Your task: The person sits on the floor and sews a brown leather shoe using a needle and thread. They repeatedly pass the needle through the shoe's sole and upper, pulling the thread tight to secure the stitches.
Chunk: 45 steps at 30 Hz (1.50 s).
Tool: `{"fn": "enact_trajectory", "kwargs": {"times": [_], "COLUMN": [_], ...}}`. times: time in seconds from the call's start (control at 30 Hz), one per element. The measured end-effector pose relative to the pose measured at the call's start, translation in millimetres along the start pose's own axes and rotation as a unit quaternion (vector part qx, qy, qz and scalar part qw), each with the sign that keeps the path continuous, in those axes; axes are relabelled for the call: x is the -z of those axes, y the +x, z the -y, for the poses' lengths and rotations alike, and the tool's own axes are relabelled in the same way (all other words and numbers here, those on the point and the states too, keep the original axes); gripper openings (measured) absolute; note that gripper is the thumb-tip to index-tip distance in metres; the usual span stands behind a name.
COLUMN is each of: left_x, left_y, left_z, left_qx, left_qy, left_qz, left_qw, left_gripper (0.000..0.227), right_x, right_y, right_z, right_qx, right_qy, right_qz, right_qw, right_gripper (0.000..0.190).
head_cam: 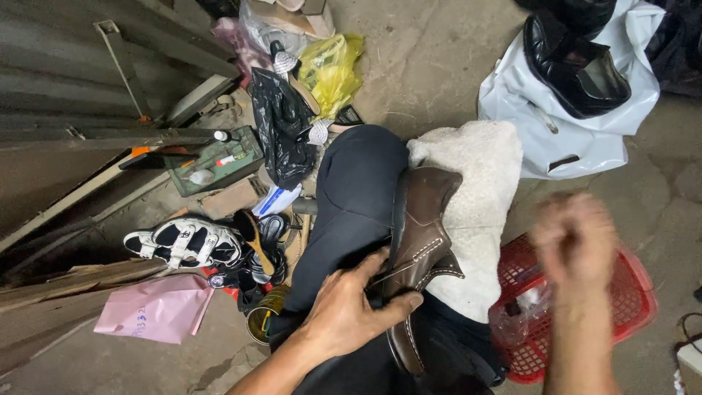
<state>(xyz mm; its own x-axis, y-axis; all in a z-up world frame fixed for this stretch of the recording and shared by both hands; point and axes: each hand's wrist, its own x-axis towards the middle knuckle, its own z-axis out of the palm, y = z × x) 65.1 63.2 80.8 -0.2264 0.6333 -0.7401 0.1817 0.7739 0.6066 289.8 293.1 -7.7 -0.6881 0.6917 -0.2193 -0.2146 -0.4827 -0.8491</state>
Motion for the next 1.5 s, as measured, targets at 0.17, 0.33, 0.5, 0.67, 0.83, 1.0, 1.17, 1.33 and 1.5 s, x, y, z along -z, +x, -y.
{"fn": "enact_trajectory", "kwargs": {"times": [0.17, 0.33, 0.5, 0.67, 0.83, 1.0, 1.17, 1.33, 1.5], "left_x": [-11, -20, 1, 9, 2, -7, -4, 12, -19], "left_y": [-1, -9, -22, -15, 3, 30, 33, 20, 23], "left_z": [-1, -10, 3, 35, 33, 14, 19, 32, 58], "left_qx": [-0.006, -0.114, -0.139, -0.178, -0.325, -0.375, -0.382, -0.286, -0.381], "left_qy": [0.035, 0.158, 0.073, -0.054, -0.066, 0.008, -0.068, -0.188, -0.042], "left_qz": [0.01, -0.062, 0.013, -0.143, -0.197, -0.267, -0.194, -0.033, -0.229], "left_qw": [0.999, 0.979, 0.988, 0.972, 0.923, 0.888, 0.901, 0.939, 0.895], "left_gripper": [0.103, 0.086, 0.08, 0.033, 0.02, 0.013, 0.01, 0.013, 0.035], "right_x": [9, -86, -98, -100, -125, -88, -128, -137, -136], "right_y": [-12, -3, 0, -6, -7, -23, -13, -5, -9], "right_z": [14, 6, -32, -48, -34, -67, -45, -57, -68], "right_qx": [-0.008, -0.167, -0.16, -0.218, -0.3, -0.176, -0.181, -0.152, -0.135], "right_qy": [-0.147, -0.414, -0.191, 0.025, -0.136, -0.008, -0.009, -0.01, -0.007], "right_qz": [-0.191, -0.012, -0.03, -0.199, -0.338, -0.277, -0.268, -0.265, -0.262], "right_qw": [0.971, 0.895, 0.968, 0.955, 0.882, 0.945, 0.946, 0.952, 0.956], "right_gripper": [0.034, 0.044, 0.017, 0.037, 0.066, 0.03, 0.026, 0.023, 0.018]}}
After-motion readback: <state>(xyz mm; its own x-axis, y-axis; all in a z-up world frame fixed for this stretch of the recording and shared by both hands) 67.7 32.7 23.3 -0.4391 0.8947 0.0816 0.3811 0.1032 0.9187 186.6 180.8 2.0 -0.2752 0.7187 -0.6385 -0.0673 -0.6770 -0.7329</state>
